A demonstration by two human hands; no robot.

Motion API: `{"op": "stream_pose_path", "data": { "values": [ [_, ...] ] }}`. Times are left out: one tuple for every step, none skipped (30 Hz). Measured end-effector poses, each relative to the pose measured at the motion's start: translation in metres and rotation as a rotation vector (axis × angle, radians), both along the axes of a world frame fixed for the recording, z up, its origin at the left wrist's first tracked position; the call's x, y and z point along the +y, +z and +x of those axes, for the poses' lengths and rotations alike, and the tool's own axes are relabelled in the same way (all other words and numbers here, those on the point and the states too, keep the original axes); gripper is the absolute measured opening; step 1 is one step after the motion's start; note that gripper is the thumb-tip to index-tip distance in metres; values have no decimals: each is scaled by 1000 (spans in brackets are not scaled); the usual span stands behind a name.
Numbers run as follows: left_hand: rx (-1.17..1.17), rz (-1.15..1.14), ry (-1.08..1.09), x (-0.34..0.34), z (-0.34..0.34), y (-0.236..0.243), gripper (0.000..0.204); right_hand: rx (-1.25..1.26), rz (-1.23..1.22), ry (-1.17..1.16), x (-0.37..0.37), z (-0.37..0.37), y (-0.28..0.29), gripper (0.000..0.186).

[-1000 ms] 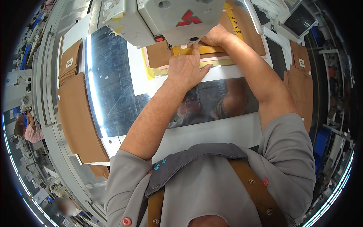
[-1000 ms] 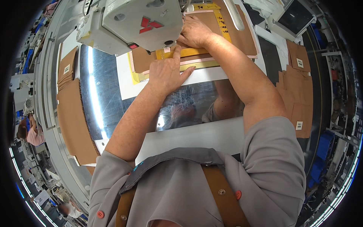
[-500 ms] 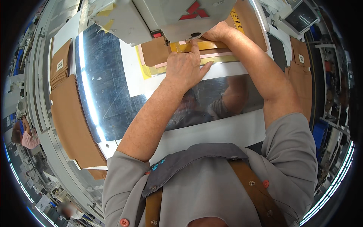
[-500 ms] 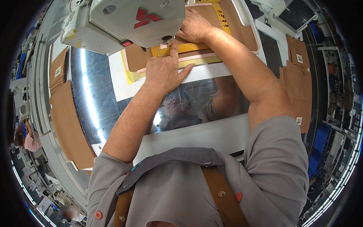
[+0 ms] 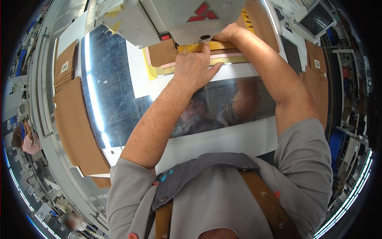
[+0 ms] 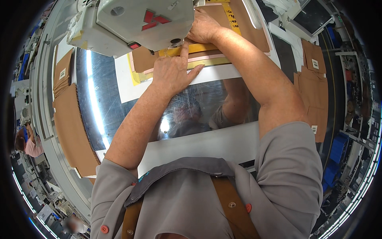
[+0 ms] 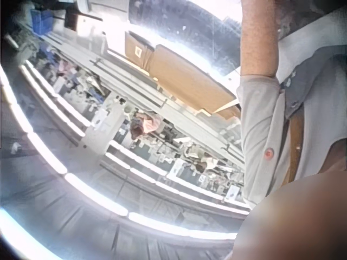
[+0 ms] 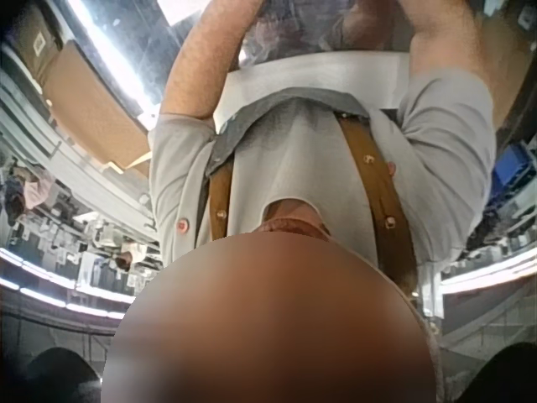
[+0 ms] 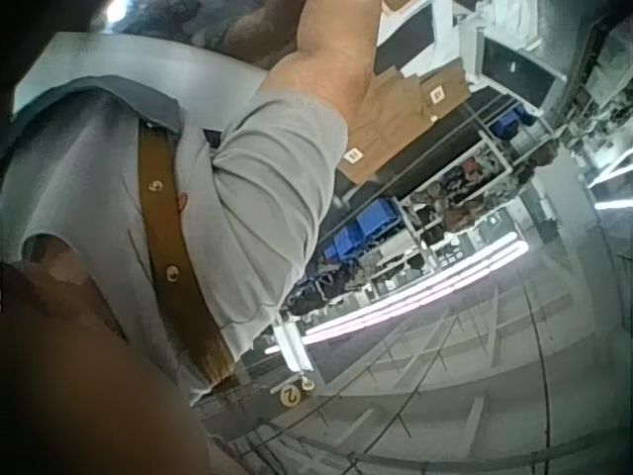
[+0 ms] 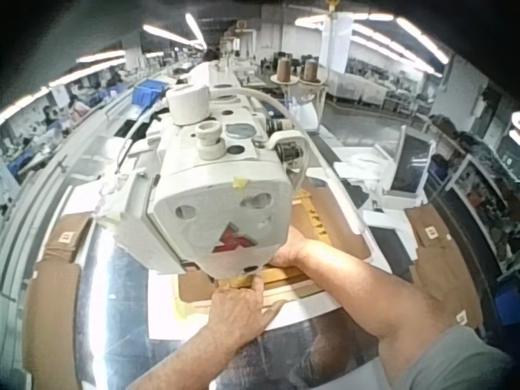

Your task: Sewing rectangular leather pockets onto larger leather panels using an industrial sewing machine.

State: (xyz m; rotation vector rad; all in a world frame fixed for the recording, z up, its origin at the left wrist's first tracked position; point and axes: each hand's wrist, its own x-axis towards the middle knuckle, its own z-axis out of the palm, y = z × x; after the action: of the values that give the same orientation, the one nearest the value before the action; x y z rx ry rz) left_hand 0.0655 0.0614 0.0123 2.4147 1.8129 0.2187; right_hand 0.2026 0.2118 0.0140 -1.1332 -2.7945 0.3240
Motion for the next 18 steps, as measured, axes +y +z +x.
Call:
{"op": "stream_pose_path", "data": {
  "values": [
    [1,0,1,0,0,1,86,-22,-28,2,0,-1,1,44],
    [1,-37,12,0,1,1,85,-26,-53,-6,-1,-1,2,44],
    [-10,-35,19,0,0,2,85,-37,-48,5,-1,-1,3,45],
    [1,-71,23,-1,0,3,85,0,-44,4,-3,-1,3,45],
    [-3,-69,22,-3,0,3,86,17,-43,2,-4,1,3,45],
    [-7,-68,20,-3,1,4,86,34,-43,1,-5,2,3,45],
    [-8,-71,18,-4,2,4,86,27,-62,-4,-6,3,2,45],
    [-11,-59,27,-5,3,4,87,-15,-57,-17,-5,3,2,45],
    [-18,-36,27,-4,4,4,87,24,-70,-12,-5,4,2,45],
    [-8,-35,32,-2,5,4,87,39,-57,-14,-3,3,2,45],
    [-5,-54,40,-2,4,4,87,44,-58,-39,-3,3,2,45],
    [-4,-38,48,-1,4,4,87,56,-55,-19,-2,2,2,45],
    [3,-79,45,-1,3,3,87,-11,-32,-7,-2,1,2,45],
    [-18,-50,38,-1,2,2,86,-43,-18,-3,-2,1,2,45],
    [-39,-20,31,-1,1,2,86,-75,-4,2,-2,1,3,45],
    [-37,-21,27,-1,0,1,86,-21,-17,-1,-3,0,3,44],
    [-29,-13,23,-3,2,0,86,4,-58,-30,-5,1,3,44],
    [-27,9,16,-5,3,0,85,29,-36,-8,-7,2,3,44]
  ]
}}
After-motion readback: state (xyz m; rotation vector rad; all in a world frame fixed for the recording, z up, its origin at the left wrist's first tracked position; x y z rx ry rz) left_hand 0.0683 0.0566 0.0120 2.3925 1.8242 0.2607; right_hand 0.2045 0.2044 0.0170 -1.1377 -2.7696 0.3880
